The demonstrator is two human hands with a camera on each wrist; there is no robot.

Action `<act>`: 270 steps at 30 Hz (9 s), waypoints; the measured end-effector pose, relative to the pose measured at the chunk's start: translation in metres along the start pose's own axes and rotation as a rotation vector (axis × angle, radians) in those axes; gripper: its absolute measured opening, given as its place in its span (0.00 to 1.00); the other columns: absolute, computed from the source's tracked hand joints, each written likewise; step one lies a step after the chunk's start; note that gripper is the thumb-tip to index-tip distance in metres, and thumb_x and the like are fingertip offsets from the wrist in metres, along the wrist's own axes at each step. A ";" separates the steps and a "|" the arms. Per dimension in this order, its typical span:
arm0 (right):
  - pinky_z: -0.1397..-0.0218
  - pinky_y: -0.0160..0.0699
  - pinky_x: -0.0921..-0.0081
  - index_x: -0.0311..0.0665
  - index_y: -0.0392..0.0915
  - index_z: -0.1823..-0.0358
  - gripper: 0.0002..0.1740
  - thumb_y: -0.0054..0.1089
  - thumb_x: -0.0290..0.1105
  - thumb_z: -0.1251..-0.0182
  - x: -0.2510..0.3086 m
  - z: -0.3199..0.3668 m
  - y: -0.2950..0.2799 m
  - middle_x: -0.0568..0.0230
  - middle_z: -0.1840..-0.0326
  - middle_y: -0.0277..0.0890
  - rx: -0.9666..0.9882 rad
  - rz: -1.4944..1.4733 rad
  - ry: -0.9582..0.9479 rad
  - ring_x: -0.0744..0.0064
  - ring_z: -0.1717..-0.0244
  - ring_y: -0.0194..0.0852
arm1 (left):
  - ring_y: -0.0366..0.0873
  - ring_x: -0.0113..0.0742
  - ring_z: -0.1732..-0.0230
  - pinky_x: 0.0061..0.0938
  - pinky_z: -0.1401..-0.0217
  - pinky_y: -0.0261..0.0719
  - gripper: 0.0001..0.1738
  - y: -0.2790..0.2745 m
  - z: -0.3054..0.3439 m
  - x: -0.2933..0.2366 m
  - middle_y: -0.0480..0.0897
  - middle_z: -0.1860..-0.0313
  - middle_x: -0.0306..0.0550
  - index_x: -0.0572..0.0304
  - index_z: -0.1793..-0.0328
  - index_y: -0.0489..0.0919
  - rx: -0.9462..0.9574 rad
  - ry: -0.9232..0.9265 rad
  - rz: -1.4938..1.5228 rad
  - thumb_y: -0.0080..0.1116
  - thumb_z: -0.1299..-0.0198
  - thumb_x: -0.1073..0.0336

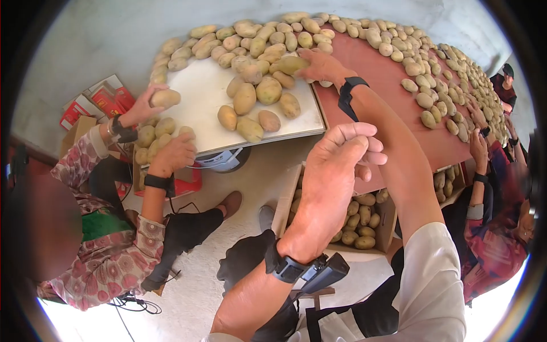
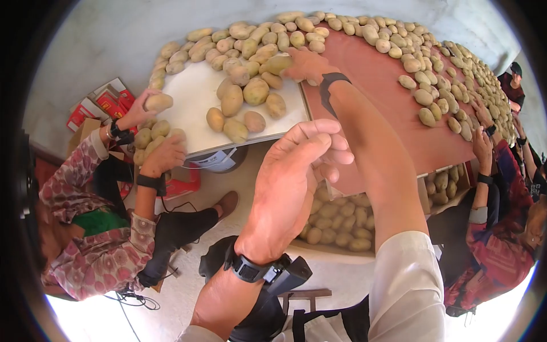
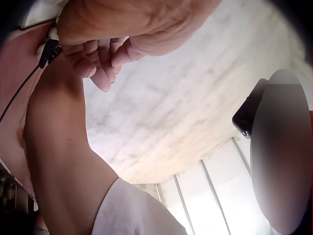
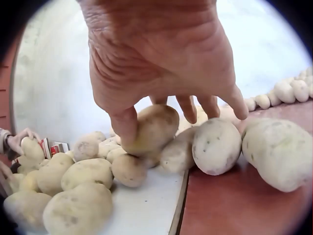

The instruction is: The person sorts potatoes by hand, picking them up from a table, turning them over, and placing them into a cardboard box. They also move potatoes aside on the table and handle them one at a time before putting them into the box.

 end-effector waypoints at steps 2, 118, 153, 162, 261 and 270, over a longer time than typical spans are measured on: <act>0.31 0.76 0.57 0.46 0.62 0.17 0.48 0.71 0.51 0.37 -0.006 -0.003 0.006 0.53 0.27 0.74 0.068 -0.133 0.041 0.55 0.30 0.74 | 0.83 0.34 0.52 0.26 0.55 0.77 0.13 0.000 0.001 -0.001 0.84 0.52 0.45 0.63 0.40 0.80 -0.027 -0.024 -0.012 0.53 0.25 0.68; 0.40 0.80 0.56 0.55 0.74 0.31 0.30 0.62 0.35 0.38 -0.061 0.363 0.010 0.59 0.44 0.77 -0.231 0.020 0.097 0.50 0.40 0.77 | 0.77 0.31 0.55 0.25 0.52 0.76 0.13 0.021 0.035 0.021 0.84 0.43 0.54 0.67 0.40 0.74 -0.050 0.290 -0.130 0.51 0.25 0.68; 0.46 0.83 0.57 0.37 0.87 0.45 0.23 0.67 0.39 0.41 -0.088 0.419 0.006 0.46 0.53 0.87 0.430 0.132 0.194 0.43 0.51 0.86 | 0.81 0.37 0.50 0.26 0.53 0.77 0.13 0.027 0.035 0.011 0.81 0.54 0.48 0.73 0.41 0.77 0.236 0.317 -0.108 0.53 0.24 0.70; 0.49 0.82 0.55 0.33 0.86 0.55 0.17 0.64 0.40 0.35 -0.074 0.413 -0.025 0.43 0.62 0.85 0.070 0.043 0.170 0.41 0.56 0.84 | 0.82 0.38 0.46 0.31 0.46 0.74 0.19 0.004 0.054 0.009 0.82 0.47 0.48 0.73 0.35 0.76 -0.035 0.466 -0.083 0.52 0.25 0.67; 0.59 0.84 0.74 0.30 0.70 0.25 0.38 0.70 0.41 0.31 -0.040 0.343 -0.084 0.46 0.34 0.78 -0.021 -0.935 0.270 0.69 0.55 0.81 | 0.83 0.37 0.40 0.26 0.49 0.82 0.23 0.023 -0.051 0.065 0.82 0.37 0.43 0.57 0.30 0.77 0.376 -0.316 -0.543 0.57 0.21 0.52; 0.61 0.80 0.77 0.31 0.76 0.33 0.23 0.63 0.31 0.26 -0.022 0.335 -0.104 0.57 0.51 0.84 -0.023 -0.906 0.227 0.73 0.61 0.79 | 0.86 0.41 0.42 0.24 0.55 0.85 0.22 0.016 -0.061 0.060 0.83 0.38 0.49 0.63 0.30 0.75 0.436 -0.282 -0.623 0.57 0.21 0.56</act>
Point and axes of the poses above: each hand's wrist, its own z-axis away from the middle knuckle, its own y-axis out of the palm, x = y × z, the point moved 6 cm from there along -z, towards the middle knuckle
